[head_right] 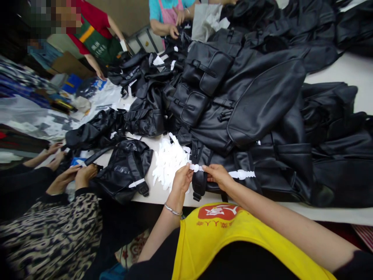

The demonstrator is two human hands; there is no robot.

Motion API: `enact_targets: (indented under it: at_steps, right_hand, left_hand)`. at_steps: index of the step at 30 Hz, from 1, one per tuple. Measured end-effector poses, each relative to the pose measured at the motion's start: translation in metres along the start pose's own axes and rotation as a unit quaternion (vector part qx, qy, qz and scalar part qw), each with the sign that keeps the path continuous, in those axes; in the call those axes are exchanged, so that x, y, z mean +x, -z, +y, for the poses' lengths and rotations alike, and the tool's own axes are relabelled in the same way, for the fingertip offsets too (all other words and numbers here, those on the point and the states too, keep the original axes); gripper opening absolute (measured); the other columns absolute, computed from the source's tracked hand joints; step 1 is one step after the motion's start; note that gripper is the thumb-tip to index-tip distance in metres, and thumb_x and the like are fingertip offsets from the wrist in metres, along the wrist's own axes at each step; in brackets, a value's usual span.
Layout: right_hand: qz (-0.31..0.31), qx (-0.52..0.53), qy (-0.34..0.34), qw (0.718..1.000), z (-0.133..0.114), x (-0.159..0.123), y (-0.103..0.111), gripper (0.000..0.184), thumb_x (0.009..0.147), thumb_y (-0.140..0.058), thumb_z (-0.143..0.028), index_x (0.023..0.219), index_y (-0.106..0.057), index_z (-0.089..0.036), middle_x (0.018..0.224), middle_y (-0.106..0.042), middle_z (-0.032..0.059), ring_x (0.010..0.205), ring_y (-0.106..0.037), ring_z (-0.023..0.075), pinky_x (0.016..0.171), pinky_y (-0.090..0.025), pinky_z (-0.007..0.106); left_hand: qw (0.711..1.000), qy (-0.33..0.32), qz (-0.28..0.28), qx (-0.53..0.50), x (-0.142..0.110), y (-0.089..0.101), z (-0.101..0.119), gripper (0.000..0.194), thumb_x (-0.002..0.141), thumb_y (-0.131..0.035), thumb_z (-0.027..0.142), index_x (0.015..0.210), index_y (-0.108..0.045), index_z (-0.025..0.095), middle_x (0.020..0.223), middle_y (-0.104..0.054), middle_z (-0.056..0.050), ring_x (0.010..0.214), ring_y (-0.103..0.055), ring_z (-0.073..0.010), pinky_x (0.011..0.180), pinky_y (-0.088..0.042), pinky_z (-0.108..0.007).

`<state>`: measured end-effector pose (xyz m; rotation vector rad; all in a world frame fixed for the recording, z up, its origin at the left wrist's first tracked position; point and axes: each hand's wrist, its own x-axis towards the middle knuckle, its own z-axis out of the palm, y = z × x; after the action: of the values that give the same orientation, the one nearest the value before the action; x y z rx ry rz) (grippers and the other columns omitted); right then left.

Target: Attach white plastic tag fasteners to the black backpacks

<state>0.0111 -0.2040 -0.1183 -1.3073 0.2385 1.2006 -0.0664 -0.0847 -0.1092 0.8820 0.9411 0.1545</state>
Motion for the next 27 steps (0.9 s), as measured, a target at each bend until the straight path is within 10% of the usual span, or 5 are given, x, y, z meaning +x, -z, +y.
enact_targets:
  at_steps: [9, 15, 19, 23, 27]
  right_hand:
    - [0.028, -0.241, 0.036, 0.969, -0.006, -0.006, -0.022, 0.01, 0.071, -0.053, -0.012, 0.065, -0.045, -0.013, 0.055, -0.048, -0.002, 0.047, -0.046, 0.0083, 0.04, -0.039, 0.017]
    - [-0.109, -0.275, 0.167, 0.941, -0.059, -0.042, 0.033, 0.019, 0.07, -0.052, -0.023, 0.084, -0.059, -0.013, 0.067, -0.059, 0.0044, 0.062, -0.057, 0.0176, 0.049, -0.046, 0.024]
    - [0.266, -0.276, 0.398, 0.834, -0.112, -0.064, 0.118, 0.035, 0.073, -0.051, -0.044, 0.098, -0.056, -0.019, 0.098, -0.057, 0.0055, 0.087, -0.055, 0.0199, 0.079, -0.045, 0.032]
    - [0.397, -0.342, 0.474, 0.708, -0.147, -0.06, 0.171, 0.041, 0.073, -0.05, -0.046, 0.105, -0.053, -0.02, 0.114, -0.049, 0.0061, 0.095, -0.051, 0.0236, 0.088, -0.039, 0.038]
    - [0.346, -0.161, 0.352, 0.855, -0.156, -0.038, 0.172, 0.055, 0.068, -0.058, -0.046, 0.11, -0.048, -0.012, 0.108, -0.052, 0.0147, 0.092, -0.053, 0.0244, 0.081, -0.045, 0.038]
  left_hand:
    - [0.952, -0.152, 0.099, 0.245, -0.002, -0.003, -0.003, 0.014, 0.06, -0.061, 0.025, 0.061, -0.05, 0.015, 0.056, -0.049, 0.001, 0.057, -0.044, -0.0116, 0.059, -0.032, -0.023]
    - [0.788, -0.204, 0.152, 0.561, -0.019, 0.002, 0.026, 0.031, 0.072, -0.052, 0.047, 0.089, -0.055, 0.021, 0.084, -0.061, -0.007, 0.082, -0.055, -0.0234, 0.071, -0.037, -0.032]
    - [0.85, -0.187, 0.138, 0.473, -0.002, 0.014, 0.039, 0.036, 0.071, -0.054, 0.044, 0.093, -0.053, 0.016, 0.101, -0.057, -0.011, 0.095, -0.053, -0.0222, 0.085, -0.038, -0.031]
    - [0.923, -0.162, 0.106, 0.333, 0.034, 0.012, 0.051, 0.035, 0.069, -0.059, 0.038, 0.093, -0.053, 0.013, 0.104, -0.056, -0.013, 0.101, -0.051, -0.0232, 0.09, -0.039, -0.032]
    - [0.981, -0.098, 0.059, 0.154, 0.067, -0.016, 0.068, 0.034, 0.073, -0.058, 0.037, 0.099, -0.049, 0.016, 0.113, -0.052, -0.013, 0.105, -0.051, -0.0215, 0.087, -0.043, -0.032]
